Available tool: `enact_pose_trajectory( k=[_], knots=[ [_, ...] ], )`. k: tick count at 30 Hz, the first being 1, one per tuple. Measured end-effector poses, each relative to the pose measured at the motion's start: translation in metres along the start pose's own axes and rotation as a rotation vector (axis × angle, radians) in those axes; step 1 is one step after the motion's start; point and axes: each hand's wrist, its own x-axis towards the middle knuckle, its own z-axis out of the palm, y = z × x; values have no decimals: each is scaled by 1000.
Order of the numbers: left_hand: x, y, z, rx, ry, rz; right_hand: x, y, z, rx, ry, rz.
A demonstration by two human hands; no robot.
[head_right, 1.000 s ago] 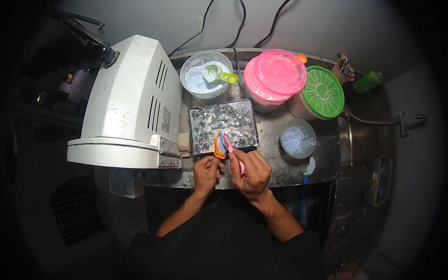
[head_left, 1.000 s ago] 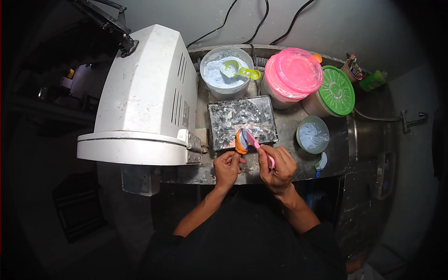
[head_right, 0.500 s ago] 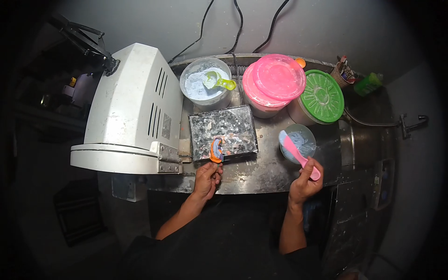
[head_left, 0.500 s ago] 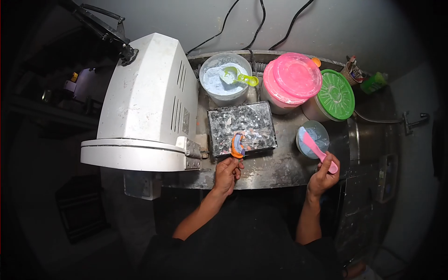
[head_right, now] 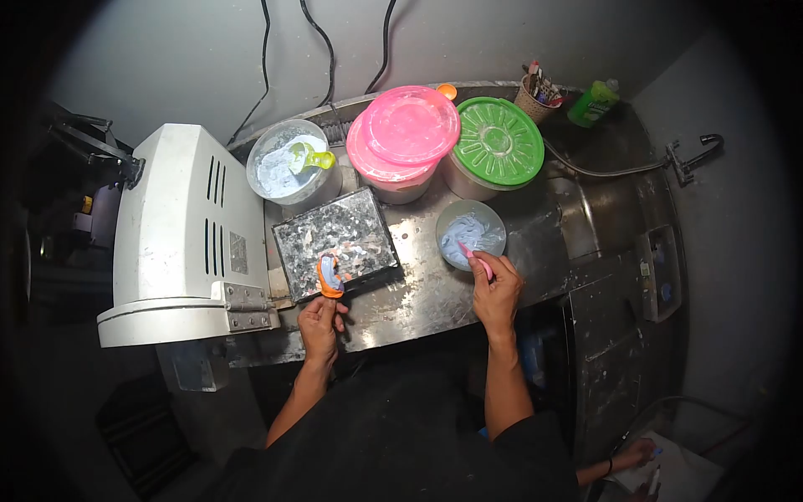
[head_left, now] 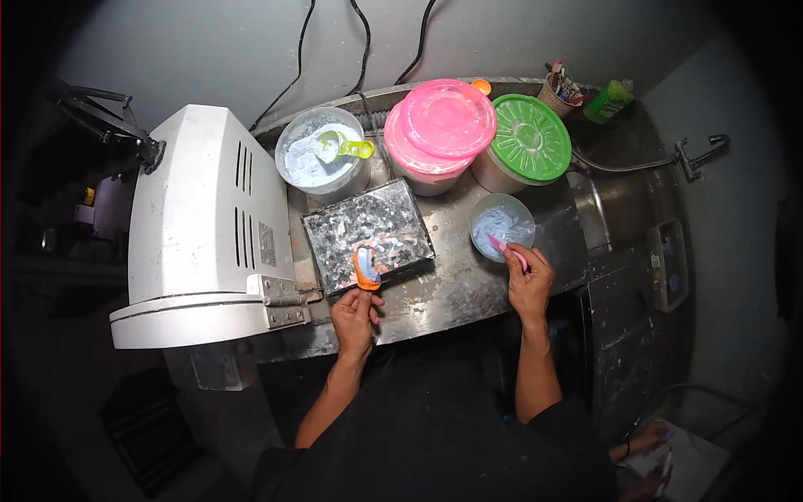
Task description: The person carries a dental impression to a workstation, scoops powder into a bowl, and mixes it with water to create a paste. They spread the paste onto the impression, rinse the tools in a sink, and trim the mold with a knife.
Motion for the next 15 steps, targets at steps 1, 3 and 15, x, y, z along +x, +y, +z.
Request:
enact_pose_trajectory(
  k=[1, 3, 15],
  knots=[
    [0, 0, 1, 0, 1, -1, -3, 7, 5, 83, 42, 30],
    [-1, 1, 1, 0, -1, 1, -9, 25, 16, 252, 122, 87],
    [3, -4, -3, -34, -60, -47, -13, 14, -1, 1044, 192, 579]
  ],
)
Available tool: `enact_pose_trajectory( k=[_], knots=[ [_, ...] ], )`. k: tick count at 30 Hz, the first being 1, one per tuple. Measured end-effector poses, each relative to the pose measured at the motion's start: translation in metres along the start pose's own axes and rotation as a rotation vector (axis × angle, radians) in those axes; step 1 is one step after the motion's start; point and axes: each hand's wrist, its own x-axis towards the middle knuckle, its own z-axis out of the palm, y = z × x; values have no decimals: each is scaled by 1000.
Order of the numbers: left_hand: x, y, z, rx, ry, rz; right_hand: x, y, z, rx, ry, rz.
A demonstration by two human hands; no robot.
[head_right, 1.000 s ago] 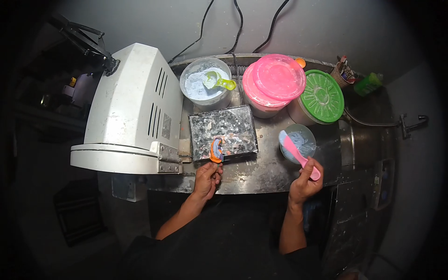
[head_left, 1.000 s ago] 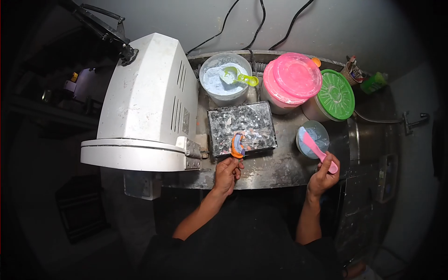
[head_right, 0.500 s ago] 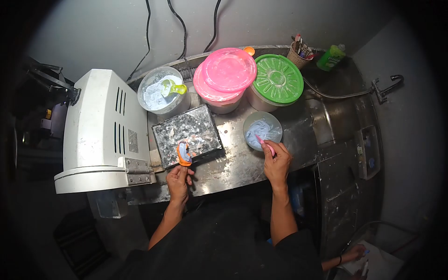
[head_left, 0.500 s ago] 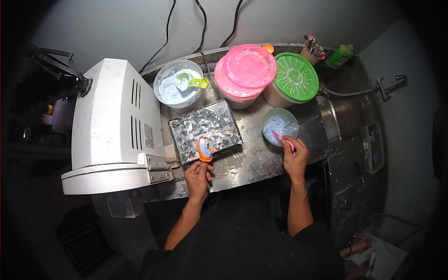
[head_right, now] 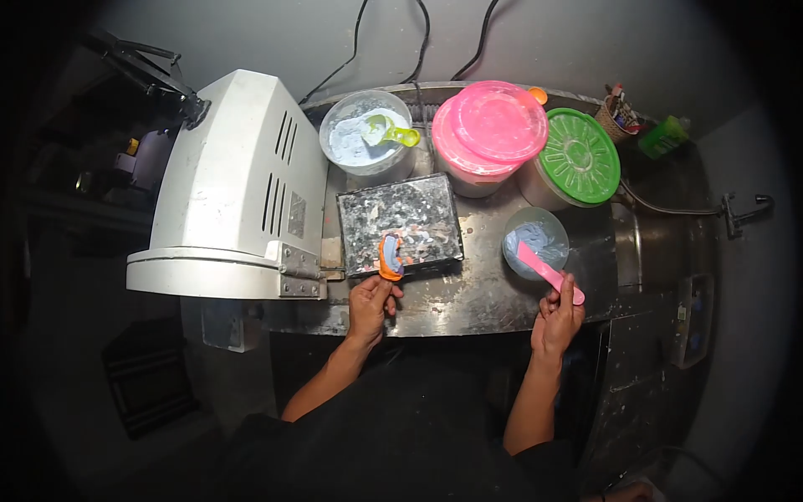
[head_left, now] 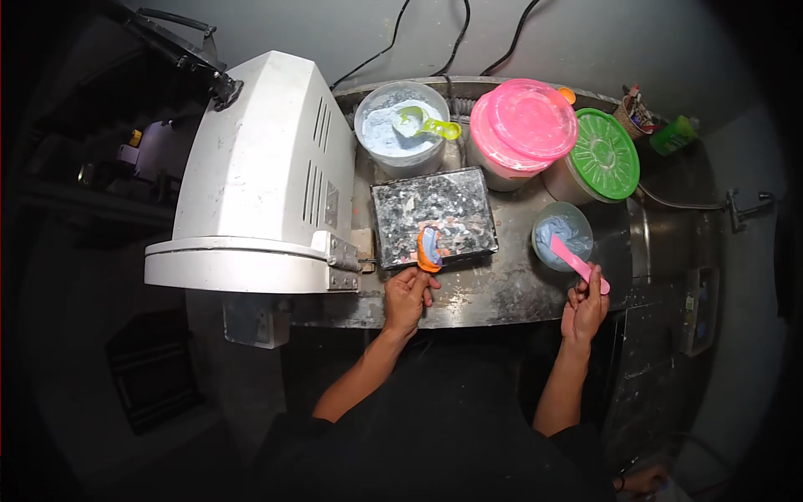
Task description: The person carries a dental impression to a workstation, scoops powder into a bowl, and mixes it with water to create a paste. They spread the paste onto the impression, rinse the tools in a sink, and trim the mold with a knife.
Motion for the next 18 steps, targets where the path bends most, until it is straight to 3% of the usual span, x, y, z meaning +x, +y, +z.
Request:
enact_pose_trajectory(
  k=[8, 13, 16, 18],
  knots=[
    [1, -2, -2, -47, -41, -17, -57, 26, 67, -247, -285, -43],
    [1, -1, 1, -49, -28, -4, -84, 42, 103, -554, -413, -316],
    [1, -2, 0, -51, -14, 8, -93, 31, 113, -713, -553, -739],
    [1, -3, 1, -45, -11, 18, -95, 31, 114, -727, -605, -864]
  ],
)
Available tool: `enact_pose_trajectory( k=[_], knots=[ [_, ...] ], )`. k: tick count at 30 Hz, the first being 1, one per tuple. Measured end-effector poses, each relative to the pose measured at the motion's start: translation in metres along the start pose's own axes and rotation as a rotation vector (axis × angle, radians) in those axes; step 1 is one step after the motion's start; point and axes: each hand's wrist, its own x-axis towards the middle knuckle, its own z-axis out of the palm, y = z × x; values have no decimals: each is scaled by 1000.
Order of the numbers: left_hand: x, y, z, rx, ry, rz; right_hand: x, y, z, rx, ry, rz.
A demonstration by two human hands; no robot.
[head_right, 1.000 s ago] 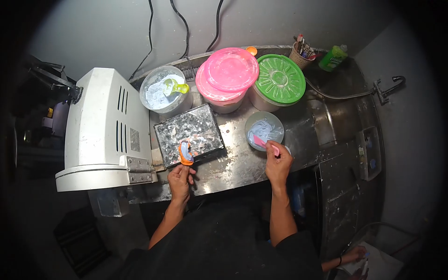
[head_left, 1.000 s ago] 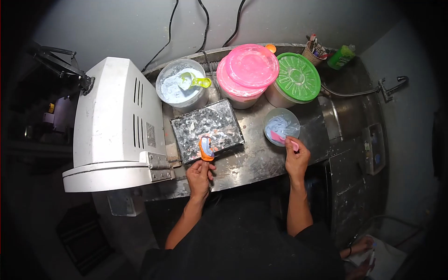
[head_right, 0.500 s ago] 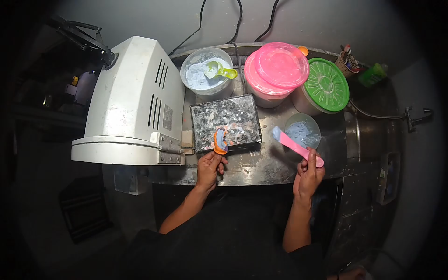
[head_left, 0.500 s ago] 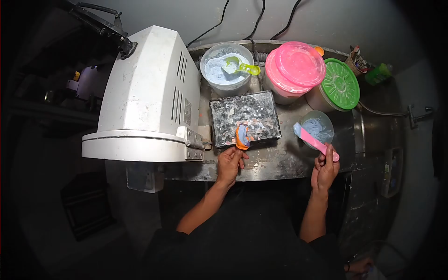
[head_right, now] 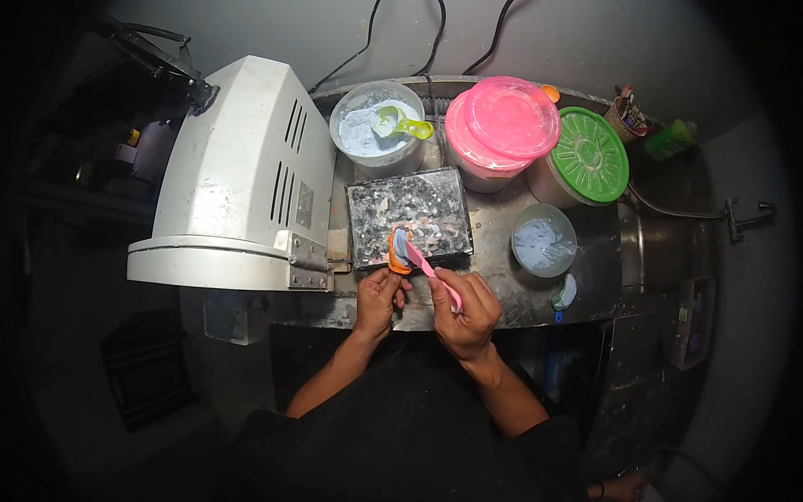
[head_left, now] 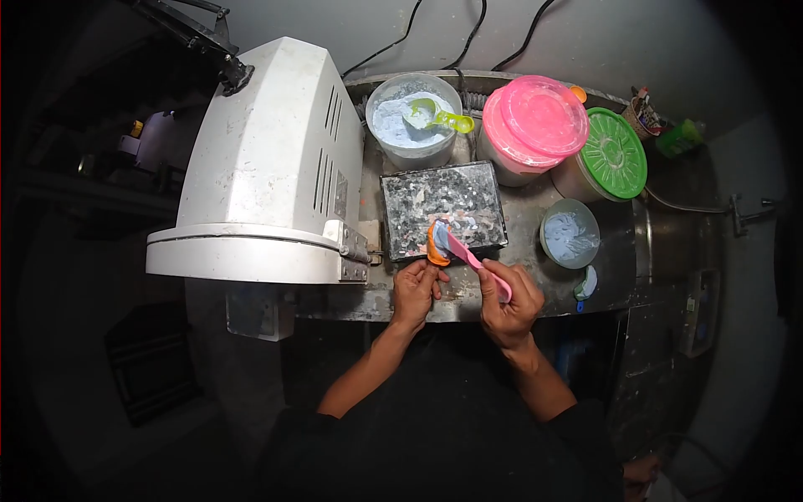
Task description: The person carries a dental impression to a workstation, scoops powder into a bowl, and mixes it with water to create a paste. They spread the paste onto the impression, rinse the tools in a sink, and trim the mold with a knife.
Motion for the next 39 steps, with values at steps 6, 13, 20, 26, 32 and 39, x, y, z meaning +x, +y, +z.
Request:
enact_pose_trajectory(
  k=[6, 13, 20, 26, 32, 39],
  knots=[
    [0, 0, 0, -12, -4, -10, -2, 3, 1, -21, -22, -139],
    [0, 3, 0, -82, -17, -56, -10, 11, -14, 154, 269, 234],
    [2, -2, -3, -239, -39, -119, 5, 67, -106, -137, 651, 393],
    [1, -3, -1, -165, -37, -74, 19, 77, -138, -537, 81, 637],
    [0, -2, -1, -112, -16, -37, 75, 59, -110, -697, 246, 163],
    [-6, -7, -4, -29, 5, 29, 133, 50, 39, -420, -303, -281]
  ],
)
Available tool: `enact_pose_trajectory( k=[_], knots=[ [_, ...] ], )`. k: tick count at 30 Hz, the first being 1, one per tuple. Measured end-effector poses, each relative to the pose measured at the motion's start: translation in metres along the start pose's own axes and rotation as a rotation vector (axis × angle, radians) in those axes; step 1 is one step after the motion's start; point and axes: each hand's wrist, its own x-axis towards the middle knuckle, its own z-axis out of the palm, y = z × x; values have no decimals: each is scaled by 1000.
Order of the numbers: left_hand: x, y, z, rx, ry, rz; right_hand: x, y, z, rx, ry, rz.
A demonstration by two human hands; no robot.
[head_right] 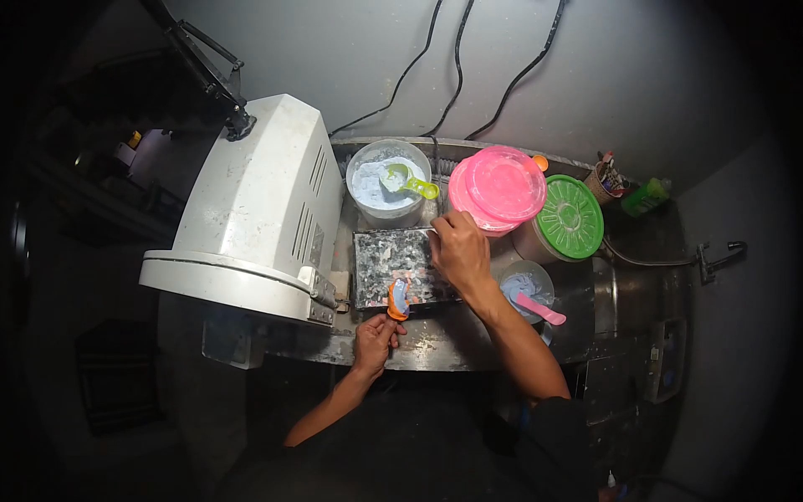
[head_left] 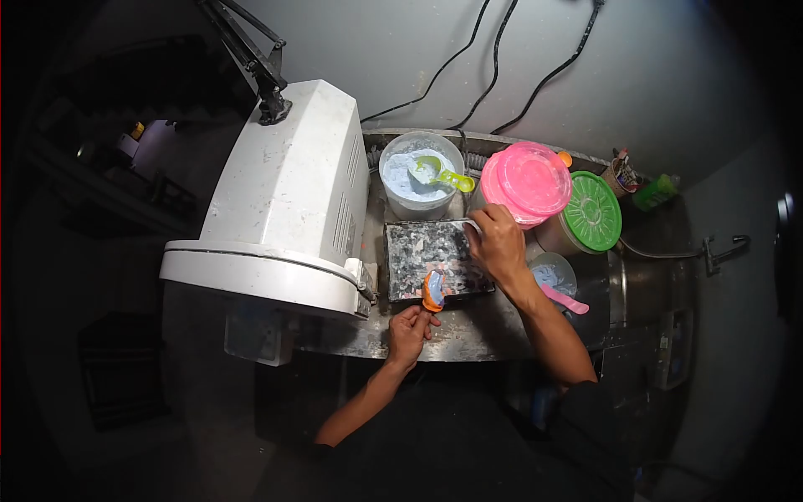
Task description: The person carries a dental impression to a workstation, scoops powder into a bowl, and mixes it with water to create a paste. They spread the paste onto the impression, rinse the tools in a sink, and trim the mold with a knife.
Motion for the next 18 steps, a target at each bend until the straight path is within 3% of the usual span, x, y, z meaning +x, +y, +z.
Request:
enact_pose_trajectory(
  k=[4, 7, 9, 10, 12, 13, 15, 16, 18],
  knots=[
    [-1, 1, 2, 16, 3, 5, 28, -1, -29, -10, 283, -1],
    [-6, 3, -1, 13, 38, 16, 22, 13, -64, 103, 181, 288],
    [-8, 5, -3, 36, 46, 23, 0, 7, -75, 299, -139, 472],
    [-7, 6, -3, 58, 55, 19, -17, 1, -73, 279, -265, 380],
    [-7, 10, 0, 51, 70, 15, -50, -16, -66, 162, -768, 428],
    [-7, 10, 3, 47, 77, 18, -72, -19, -52, 115, -889, 432],
    [-4, 7, 4, 44, 89, 41, -118, -21, -13, 146, -906, 498],
    [-2, 6, 3, 34, 92, 49, -134, -24, 6, 204, -771, 654],
    [0, 5, 2, 15, 87, 37, -156, -28, 35, 251, -408, 719]
  ],
)
